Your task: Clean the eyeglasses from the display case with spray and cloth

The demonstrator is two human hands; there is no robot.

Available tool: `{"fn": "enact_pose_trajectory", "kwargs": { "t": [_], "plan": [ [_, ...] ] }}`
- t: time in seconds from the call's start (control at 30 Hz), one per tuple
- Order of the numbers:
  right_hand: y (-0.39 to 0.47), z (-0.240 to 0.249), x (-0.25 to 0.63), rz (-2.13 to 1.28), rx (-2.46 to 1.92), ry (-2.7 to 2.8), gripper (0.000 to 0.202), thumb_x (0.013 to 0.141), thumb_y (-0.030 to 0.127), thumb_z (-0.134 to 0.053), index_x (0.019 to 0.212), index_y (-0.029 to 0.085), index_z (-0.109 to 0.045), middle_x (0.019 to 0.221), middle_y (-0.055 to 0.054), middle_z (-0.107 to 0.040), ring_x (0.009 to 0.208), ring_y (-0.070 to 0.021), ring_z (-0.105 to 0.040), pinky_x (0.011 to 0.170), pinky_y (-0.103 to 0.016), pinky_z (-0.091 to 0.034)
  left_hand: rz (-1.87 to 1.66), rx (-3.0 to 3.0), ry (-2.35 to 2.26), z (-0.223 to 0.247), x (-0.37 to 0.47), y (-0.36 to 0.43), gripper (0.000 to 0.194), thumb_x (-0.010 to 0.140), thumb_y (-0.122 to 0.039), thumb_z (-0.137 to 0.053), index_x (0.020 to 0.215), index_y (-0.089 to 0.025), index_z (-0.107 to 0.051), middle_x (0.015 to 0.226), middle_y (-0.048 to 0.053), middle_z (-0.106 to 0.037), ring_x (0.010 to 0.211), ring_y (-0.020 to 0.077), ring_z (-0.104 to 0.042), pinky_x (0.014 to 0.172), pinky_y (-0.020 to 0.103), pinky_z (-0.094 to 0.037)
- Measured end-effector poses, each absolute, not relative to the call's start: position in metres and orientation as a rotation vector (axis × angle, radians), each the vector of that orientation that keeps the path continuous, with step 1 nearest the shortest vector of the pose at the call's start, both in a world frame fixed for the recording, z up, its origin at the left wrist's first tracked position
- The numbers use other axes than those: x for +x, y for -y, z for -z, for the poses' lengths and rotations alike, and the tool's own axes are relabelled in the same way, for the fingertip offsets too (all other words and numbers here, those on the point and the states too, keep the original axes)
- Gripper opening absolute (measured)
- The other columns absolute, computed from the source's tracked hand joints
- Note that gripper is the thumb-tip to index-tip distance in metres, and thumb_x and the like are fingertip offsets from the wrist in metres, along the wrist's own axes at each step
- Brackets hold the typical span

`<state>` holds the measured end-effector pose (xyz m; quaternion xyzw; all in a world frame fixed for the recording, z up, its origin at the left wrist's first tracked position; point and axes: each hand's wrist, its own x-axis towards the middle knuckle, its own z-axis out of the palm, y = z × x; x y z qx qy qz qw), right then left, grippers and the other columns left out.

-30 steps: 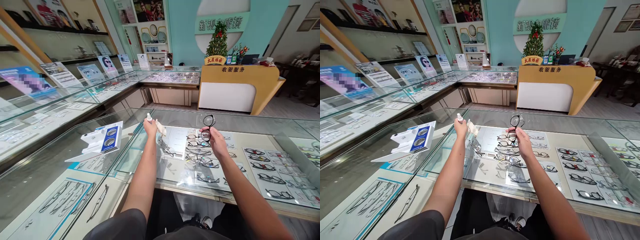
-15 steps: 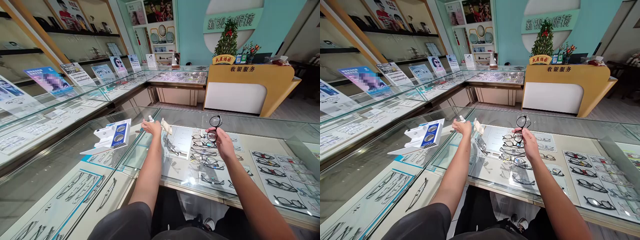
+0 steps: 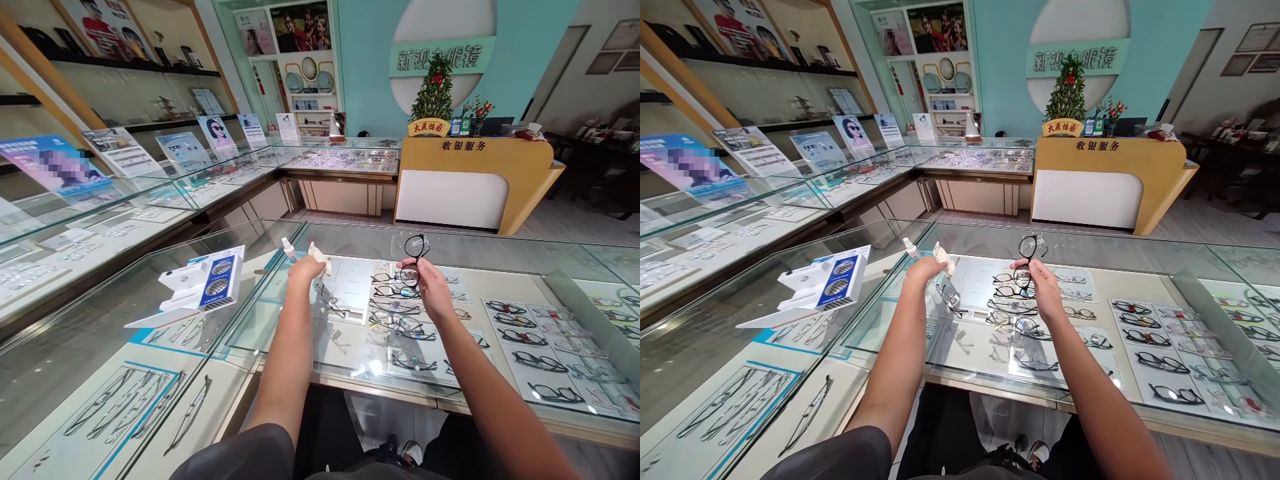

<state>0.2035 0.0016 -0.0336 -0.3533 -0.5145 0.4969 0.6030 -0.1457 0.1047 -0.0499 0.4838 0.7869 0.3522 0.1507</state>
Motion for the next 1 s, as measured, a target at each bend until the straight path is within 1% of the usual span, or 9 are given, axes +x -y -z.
{"fn": "enact_pose_trajectory", "kwargs": {
  "t": [0.07,0.13,0.3,0.4,0.53,0.63,0.73,0.87,1.0],
  "plan": [
    [-0.002,0.033,0.203,-1.149,-0.812,1.188,0.037,0.102,0.058,-0.063,0.105,0.026,-0.08,0.112,-0.007,-0.083,0.114,-0.0282,-0.073,0.108,-0.043,-0.051,-0.949,1.334,-2.25,0.046,-0.143,-0.107,0.033,0.068,-0.04,-0.086,0.07,-0.023,-0.058,0.092,0.025,-0.075,0.119,0.0558,-0.069,0.1,0.064,-0.048],
    [-0.002,0.032,0.203,-1.156,-0.806,1.182,0.036,0.103,0.057,-0.062,0.106,0.027,-0.08,0.114,-0.006,-0.083,0.114,-0.0273,-0.073,0.108,-0.042,-0.05,-0.963,1.327,-2.216,0.039,-0.137,-0.107,0.031,0.075,-0.038,-0.08,0.069,-0.024,-0.054,0.091,0.023,-0.074,0.116,0.0525,-0.07,0.1,0.061,-0.048],
    [-0.002,0.03,0.205,-1.152,-0.793,1.172,0.034,0.106,0.054,-0.06,0.109,0.028,-0.081,0.114,-0.005,-0.083,0.11,-0.0254,-0.072,0.106,-0.04,-0.049,-1.255,1.392,-2.019,0.022,-0.111,-0.099,0.023,0.091,-0.034,-0.063,0.075,-0.026,-0.048,0.085,0.009,-0.066,0.096,0.0333,-0.066,0.092,0.044,-0.049],
    [-0.002,0.027,0.206,-1.139,-0.798,1.175,0.035,0.105,0.055,-0.06,0.108,0.027,-0.081,0.115,-0.005,-0.083,0.109,-0.0254,-0.072,0.104,-0.039,-0.05,-1.457,1.378,-1.833,0.014,-0.093,-0.093,0.023,0.098,-0.038,-0.053,0.08,-0.025,-0.047,0.085,0.004,-0.06,0.089,0.0247,-0.059,0.087,0.037,-0.048],
    [-0.001,0.024,0.206,-1.143,-0.812,1.142,0.036,0.103,0.058,-0.061,0.106,0.027,-0.081,0.113,-0.006,-0.083,0.113,-0.0274,-0.072,0.104,-0.041,-0.052,-1.557,1.334,-1.487,0.001,-0.069,-0.082,0.034,0.1,-0.055,-0.046,0.082,-0.026,-0.042,0.079,0.001,-0.051,0.077,0.0192,-0.055,0.077,0.031,-0.05],
    [0.002,0.021,0.205,-1.154,-0.777,1.142,0.034,0.103,0.056,-0.062,0.106,0.028,-0.081,0.115,-0.006,-0.084,0.115,-0.0273,-0.071,0.11,-0.042,-0.05,-1.509,1.319,-1.253,-0.007,-0.05,-0.068,0.044,0.095,-0.068,-0.051,0.085,-0.026,-0.045,0.081,0.001,-0.052,0.074,0.0181,-0.055,0.073,0.031,-0.05],
    [0.006,0.017,0.204,-1.17,-0.751,1.134,0.033,0.104,0.054,-0.062,0.105,0.028,-0.081,0.115,-0.005,-0.084,0.115,-0.0274,-0.072,0.112,-0.042,-0.049,-1.413,1.325,-1.106,-0.009,-0.034,-0.053,0.051,0.089,-0.074,-0.061,0.085,-0.024,-0.051,0.081,0.002,-0.055,0.073,0.0181,-0.054,0.069,0.032,-0.05],
    [0.008,0.016,0.203,-1.198,-0.714,1.119,0.031,0.104,0.054,-0.063,0.105,0.029,-0.082,0.118,-0.005,-0.083,0.115,-0.0284,-0.073,0.114,-0.045,-0.049,-1.239,1.356,-0.964,-0.004,-0.017,-0.038,0.053,0.087,-0.074,-0.07,0.084,-0.022,-0.058,0.079,0.002,-0.057,0.07,0.0167,-0.053,0.065,0.03,-0.045],
    [0.006,0.02,0.2,-1.177,-0.697,1.142,0.031,0.103,0.054,-0.066,0.104,0.029,-0.084,0.128,-0.005,-0.081,0.129,-0.0295,-0.068,0.122,-0.045,-0.043,-1.078,1.458,-0.832,-0.002,-0.005,-0.025,0.052,0.092,-0.072,-0.069,0.081,-0.022,-0.055,0.077,-0.001,-0.052,0.069,0.0145,-0.046,0.065,0.028,-0.04]
  ]
}}
